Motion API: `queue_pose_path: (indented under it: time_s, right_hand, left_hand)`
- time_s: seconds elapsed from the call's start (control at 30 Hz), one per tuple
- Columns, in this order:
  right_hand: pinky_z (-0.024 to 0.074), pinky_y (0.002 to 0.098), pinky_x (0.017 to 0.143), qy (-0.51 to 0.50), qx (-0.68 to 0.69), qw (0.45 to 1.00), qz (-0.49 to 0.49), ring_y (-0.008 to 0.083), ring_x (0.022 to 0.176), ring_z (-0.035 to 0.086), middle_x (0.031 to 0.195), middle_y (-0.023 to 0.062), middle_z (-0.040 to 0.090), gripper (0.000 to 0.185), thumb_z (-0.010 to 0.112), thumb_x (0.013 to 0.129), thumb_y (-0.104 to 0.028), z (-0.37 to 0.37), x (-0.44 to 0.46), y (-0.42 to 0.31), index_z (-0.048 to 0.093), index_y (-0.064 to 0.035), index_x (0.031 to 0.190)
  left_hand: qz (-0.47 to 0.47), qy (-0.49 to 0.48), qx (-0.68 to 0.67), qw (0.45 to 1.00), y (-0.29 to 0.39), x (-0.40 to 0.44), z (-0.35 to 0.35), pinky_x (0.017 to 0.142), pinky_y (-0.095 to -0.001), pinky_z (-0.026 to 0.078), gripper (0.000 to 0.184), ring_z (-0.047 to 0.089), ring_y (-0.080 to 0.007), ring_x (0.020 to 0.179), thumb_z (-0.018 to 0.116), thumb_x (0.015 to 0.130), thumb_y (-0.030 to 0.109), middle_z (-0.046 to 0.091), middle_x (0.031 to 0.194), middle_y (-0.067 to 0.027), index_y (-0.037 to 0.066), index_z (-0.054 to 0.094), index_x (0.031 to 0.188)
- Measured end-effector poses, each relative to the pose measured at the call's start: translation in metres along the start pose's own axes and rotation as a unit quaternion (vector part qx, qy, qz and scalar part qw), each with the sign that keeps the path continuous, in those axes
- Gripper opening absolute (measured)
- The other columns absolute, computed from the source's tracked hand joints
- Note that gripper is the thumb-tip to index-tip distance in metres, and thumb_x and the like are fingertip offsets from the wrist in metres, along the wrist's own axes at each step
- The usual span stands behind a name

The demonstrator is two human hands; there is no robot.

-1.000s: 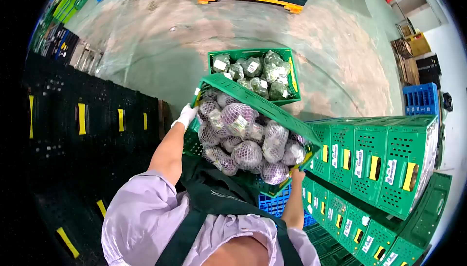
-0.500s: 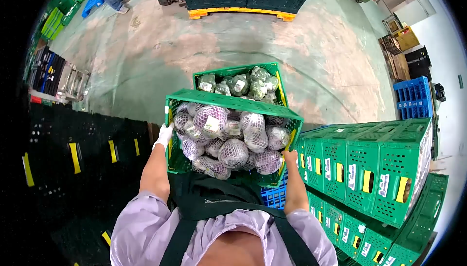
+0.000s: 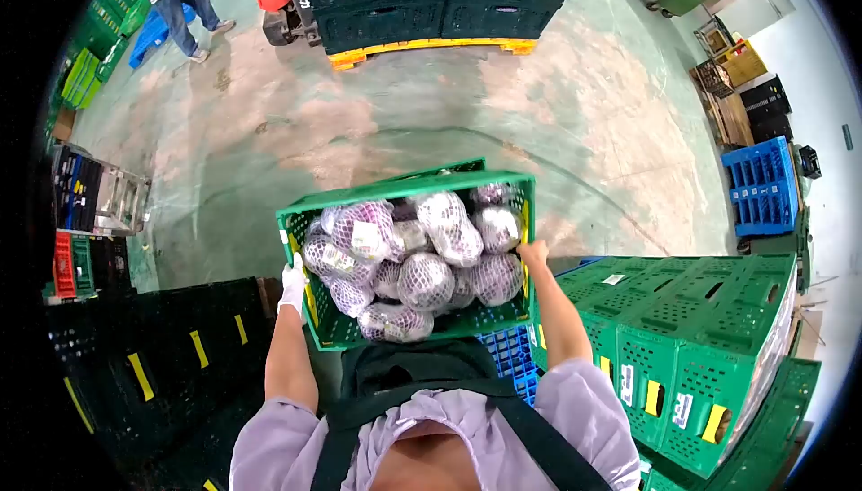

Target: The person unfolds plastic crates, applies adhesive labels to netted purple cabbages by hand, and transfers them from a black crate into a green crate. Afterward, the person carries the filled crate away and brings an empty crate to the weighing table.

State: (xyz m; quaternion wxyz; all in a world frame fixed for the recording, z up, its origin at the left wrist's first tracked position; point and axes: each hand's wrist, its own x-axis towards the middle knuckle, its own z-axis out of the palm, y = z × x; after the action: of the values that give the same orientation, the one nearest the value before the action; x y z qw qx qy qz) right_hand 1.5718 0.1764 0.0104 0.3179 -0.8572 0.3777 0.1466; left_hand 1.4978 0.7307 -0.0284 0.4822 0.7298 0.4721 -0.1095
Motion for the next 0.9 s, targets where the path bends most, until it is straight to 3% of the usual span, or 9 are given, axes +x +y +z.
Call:
queue_pose_path:
  time_s: [0.1,0.17,0.23,0.3,0.37,0.47,0.7,0.83,0.9]
  right_hand:
    - [0.0445,0.0425,0.076,0.011,-0.079,0.996,-0.04,0.0401,0.086,0.056,0.085,0.0288,0.058,0.036,0.06,0.056,-0.018,-0.01,0.026,-0.068,0.059,0.0088,0.079]
    - [0.0455,0.0424,0.073,0.015,-0.116,0.989,-0.09,0.0402,0.083,0.057,0.082,0.0277,0.059,0.034,0.059,0.057,-0.019,-0.008,0.043,-0.1,0.061,0.0058,0.08]
    - [0.0457,0.0427,0.073,0.046,-0.172,0.974,-0.137,0.0406,0.08,0.057,0.08,0.0262,0.06,0.032,0.057,0.059,-0.02,0.02,0.081,-0.089,0.062,0.0042,0.08]
    - [0.046,0.0437,0.071,0.014,-0.241,0.965,-0.099,0.0417,0.078,0.057,0.078,0.0258,0.059,0.03,0.055,0.062,-0.02,0.05,0.115,-0.091,0.062,0.004,0.079]
    - [0.046,0.0447,0.069,0.092,-0.201,0.975,0.003,0.0418,0.077,0.057,0.077,0.0258,0.059,0.027,0.054,0.064,-0.019,0.052,0.092,-0.123,0.062,0.0038,0.077]
    - [0.0463,0.0448,0.067,0.145,-0.227,0.962,-0.033,0.0403,0.075,0.058,0.076,0.0254,0.059,0.024,0.053,0.065,-0.018,0.054,0.085,-0.115,0.062,0.0029,0.075]
    - [0.0469,0.0424,0.069,0.138,-0.229,0.963,0.031,0.0369,0.077,0.059,0.08,0.0215,0.061,0.023,0.054,0.066,-0.018,0.056,0.089,-0.117,0.063,0.0005,0.077]
    - [0.0469,0.0429,0.07,0.114,-0.245,0.962,-0.026,0.0353,0.077,0.059,0.08,0.0186,0.061,0.028,0.056,0.068,-0.024,0.062,0.095,-0.101,0.059,-0.0017,0.085]
    - [0.0448,0.0434,0.074,0.194,-0.216,0.95,-0.118,0.0353,0.082,0.056,0.086,0.0194,0.059,0.035,0.058,0.068,-0.023,0.067,0.073,-0.093,0.052,-0.003,0.097]
  left_hand:
    - [-0.023,0.012,-0.002,1.0,0.034,-0.011,0.014,0.057,-0.0336,0.046,0.069,0.056,-0.0256,0.063,0.04,0.079,0.061,0.057,0.07,-0.0136,-0.004,0.053,0.099]
    - [0.011,0.094,0.041,0.995,-0.01,0.041,0.042,0.071,-0.0396,0.043,0.07,0.055,-0.0397,0.076,0.038,0.079,0.061,0.06,0.084,-0.0229,-0.005,0.056,0.093]
    - [0.0,0.113,-0.004,0.994,0.017,0.033,0.053,0.071,-0.041,0.043,0.067,0.055,-0.0405,0.078,0.038,0.081,0.057,0.059,0.081,-0.0246,-0.006,0.056,0.092]
    - [0.066,0.076,0.105,0.989,0.033,0.042,0.055,0.069,-0.0452,0.043,0.06,0.055,-0.0414,0.076,0.035,0.085,0.051,0.058,0.078,-0.0252,-0.004,0.057,0.088]
    - [0.022,0.243,0.213,0.946,0.048,0.035,0.073,0.062,-0.0481,0.042,0.053,0.055,-0.0427,0.07,0.034,0.088,0.045,0.057,0.072,-0.025,-0.002,0.058,0.081]
    - [0.047,0.232,0.241,0.941,0.052,0.028,0.066,0.054,-0.0476,0.042,0.05,0.054,-0.042,0.061,0.035,0.088,0.043,0.056,0.064,-0.0241,0.0,0.057,0.075]
    - [0.04,0.219,0.217,0.95,0.051,0.031,0.068,0.056,-0.0476,0.041,0.051,0.054,-0.0417,0.061,0.034,0.088,0.043,0.057,0.066,-0.0225,0.0,0.057,0.077]
    - [-0.011,0.192,0.215,0.957,0.058,0.027,0.068,0.064,-0.0459,0.043,0.056,0.055,-0.0407,0.07,0.03,0.088,0.047,0.059,0.077,-0.0221,-0.002,0.058,0.082]
    - [0.007,0.212,0.229,0.95,0.048,0.032,0.071,0.065,-0.0453,0.044,0.059,0.056,-0.04,0.071,0.03,0.088,0.049,0.06,0.078,-0.0225,-0.003,0.058,0.083]
